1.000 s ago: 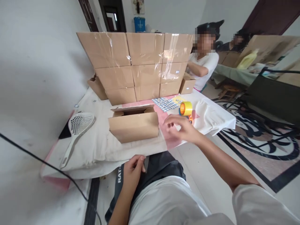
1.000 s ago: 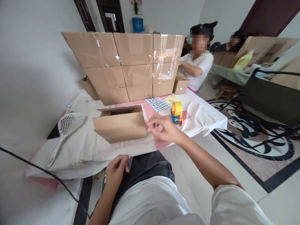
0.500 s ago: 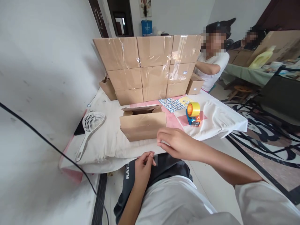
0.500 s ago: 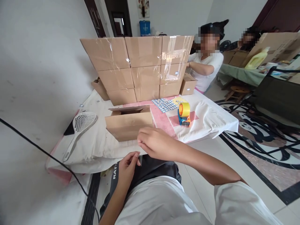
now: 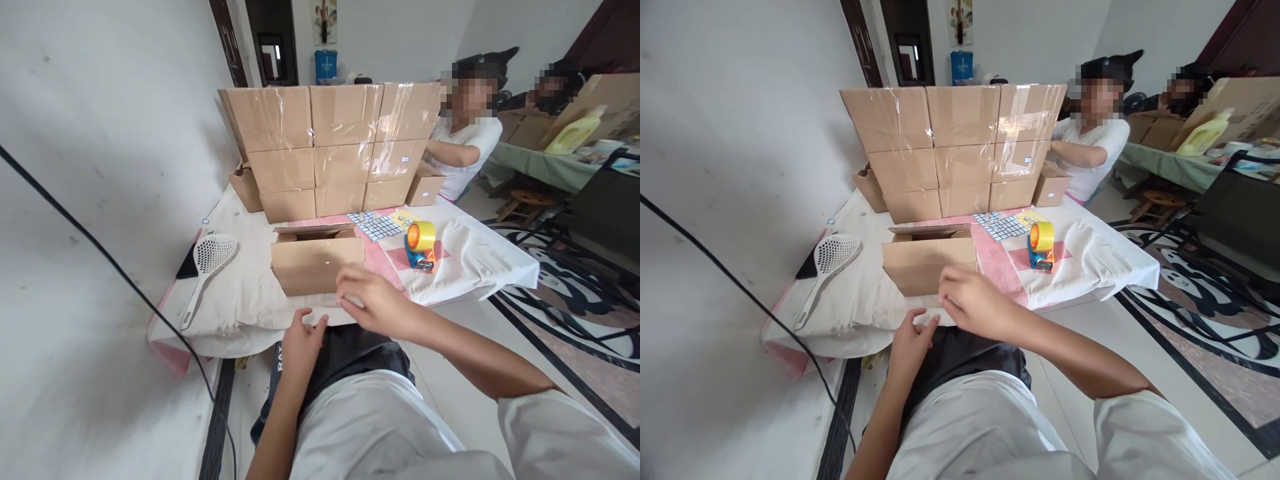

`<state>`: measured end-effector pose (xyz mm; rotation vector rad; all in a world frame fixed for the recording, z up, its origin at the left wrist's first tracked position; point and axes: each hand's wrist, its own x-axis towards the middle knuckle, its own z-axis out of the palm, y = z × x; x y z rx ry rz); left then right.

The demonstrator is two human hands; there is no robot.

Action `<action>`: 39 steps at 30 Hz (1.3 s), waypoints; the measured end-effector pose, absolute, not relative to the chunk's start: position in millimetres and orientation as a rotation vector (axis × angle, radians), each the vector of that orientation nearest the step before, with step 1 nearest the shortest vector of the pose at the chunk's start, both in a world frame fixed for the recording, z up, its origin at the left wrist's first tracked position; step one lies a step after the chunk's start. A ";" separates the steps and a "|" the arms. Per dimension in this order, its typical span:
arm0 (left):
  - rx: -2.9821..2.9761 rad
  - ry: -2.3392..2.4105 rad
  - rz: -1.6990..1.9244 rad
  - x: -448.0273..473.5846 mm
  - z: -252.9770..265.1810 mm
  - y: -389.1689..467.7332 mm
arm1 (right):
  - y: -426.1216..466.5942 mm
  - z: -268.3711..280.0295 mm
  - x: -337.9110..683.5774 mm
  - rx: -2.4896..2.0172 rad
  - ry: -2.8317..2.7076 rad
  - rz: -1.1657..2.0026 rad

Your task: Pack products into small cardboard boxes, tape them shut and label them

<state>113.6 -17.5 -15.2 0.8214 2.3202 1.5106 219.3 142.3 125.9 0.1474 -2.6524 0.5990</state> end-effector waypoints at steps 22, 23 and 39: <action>1.573 2.737 0.942 2.4 76.6 32.3 | 248.3 188.9 135.9 0.127 -2.437 1.637; 1.598 2.748 0.884 3.1 76.6 30.8 | 249.0 185.4 129.9 0.102 -2.370 1.734; 1.628 2.813 0.631 6.8 79.5 28.5 | 265.2 121.9 66.5 -0.169 -2.800 1.108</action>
